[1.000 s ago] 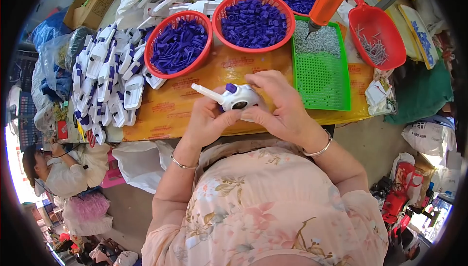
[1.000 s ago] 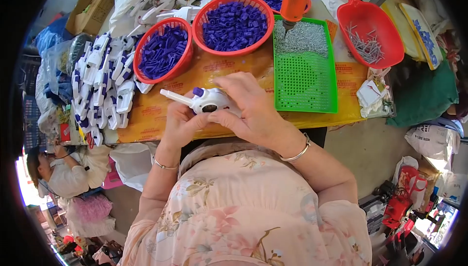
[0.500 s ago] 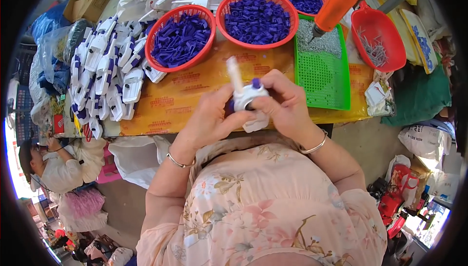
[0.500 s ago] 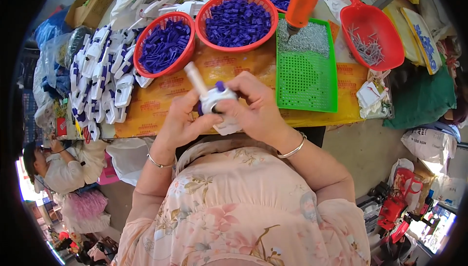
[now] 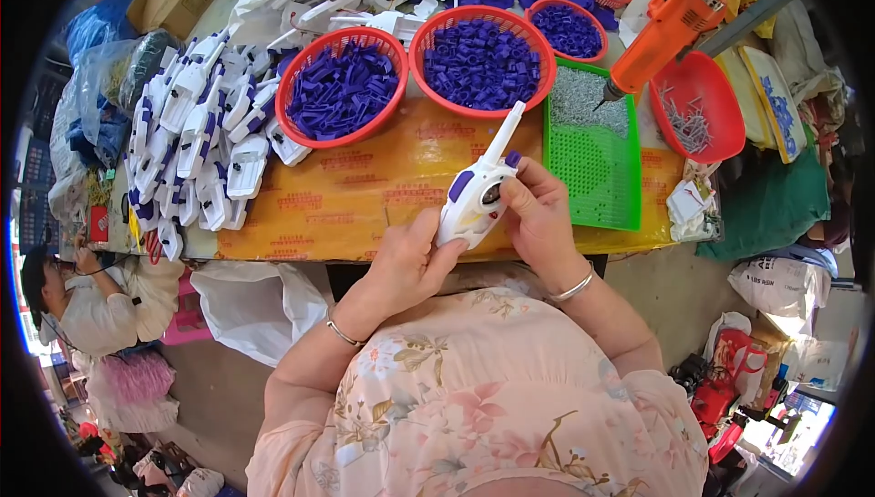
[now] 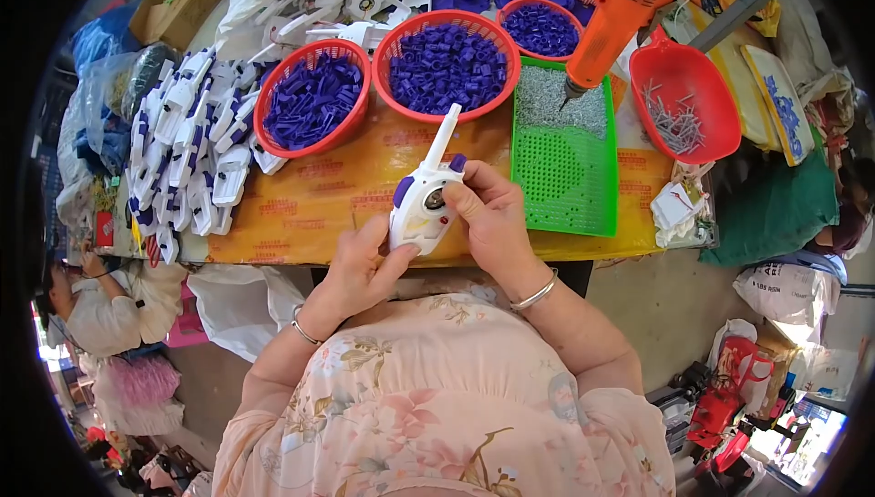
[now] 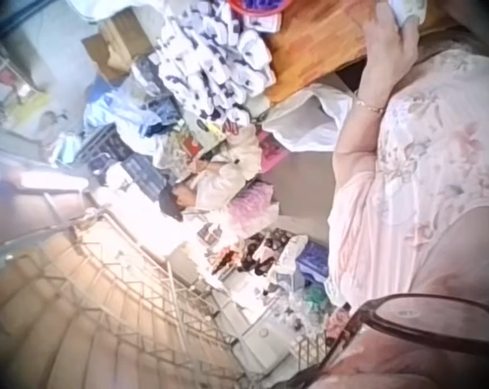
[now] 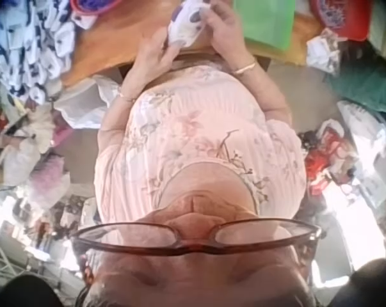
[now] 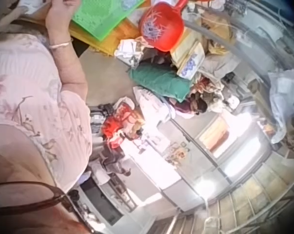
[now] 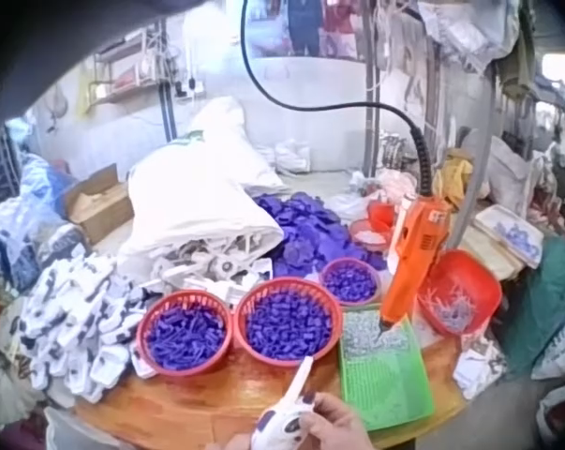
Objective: Assemble the internal mechanisms and outer plastic casing of a toy gun at a factory workbench.
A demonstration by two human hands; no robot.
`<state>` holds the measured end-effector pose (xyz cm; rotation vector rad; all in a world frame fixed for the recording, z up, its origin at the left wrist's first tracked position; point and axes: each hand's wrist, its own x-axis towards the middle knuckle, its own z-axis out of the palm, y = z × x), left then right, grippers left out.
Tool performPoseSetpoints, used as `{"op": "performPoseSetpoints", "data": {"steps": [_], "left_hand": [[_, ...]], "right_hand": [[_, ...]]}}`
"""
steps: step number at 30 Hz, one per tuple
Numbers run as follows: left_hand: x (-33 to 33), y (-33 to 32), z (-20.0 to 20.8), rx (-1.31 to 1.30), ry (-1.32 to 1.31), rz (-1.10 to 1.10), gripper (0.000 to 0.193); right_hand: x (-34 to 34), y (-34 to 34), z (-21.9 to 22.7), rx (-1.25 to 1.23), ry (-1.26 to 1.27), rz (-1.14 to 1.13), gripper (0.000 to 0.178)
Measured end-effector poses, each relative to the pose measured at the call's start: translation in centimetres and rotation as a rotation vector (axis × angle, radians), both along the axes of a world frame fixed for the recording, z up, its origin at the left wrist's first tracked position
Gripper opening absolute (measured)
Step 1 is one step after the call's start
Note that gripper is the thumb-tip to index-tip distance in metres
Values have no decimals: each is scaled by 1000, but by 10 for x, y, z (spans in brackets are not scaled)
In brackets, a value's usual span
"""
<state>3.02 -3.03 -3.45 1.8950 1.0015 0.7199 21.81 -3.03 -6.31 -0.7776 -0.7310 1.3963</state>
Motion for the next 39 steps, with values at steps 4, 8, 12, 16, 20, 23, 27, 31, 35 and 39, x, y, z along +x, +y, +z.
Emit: {"op": "performPoseSetpoints", "data": {"steps": [4,8,12,16,20,23,27,31,35,39], "left_hand": [[-6,5,5,-24,64,-41,35],[-6,20,33,16,-61,71,51],[15,41,39,99,-271,23,33],[31,40,44,-195,-440,80,19],[37,40,42,-92,-423,118,6],[37,43,41,-161,-419,169,4],[32,55,43,-300,-412,146,8],[22,67,27,-489,-444,122,9],[31,66,16,-610,-439,103,14],[40,69,6,-629,-409,59,14]], "right_hand": [[-5,-1,5,49,-167,-67,12],[-7,-6,3,118,-233,-26,17],[-9,-10,6,160,-260,-20,19],[-2,-9,0,365,-579,-135,22],[0,-13,10,391,-640,-154,22],[-3,-14,14,395,-704,-167,21],[8,-16,25,349,-740,-72,32],[68,5,45,345,-980,-455,26],[143,75,45,369,-1236,-662,17],[185,151,22,465,-1551,-519,13]]}}
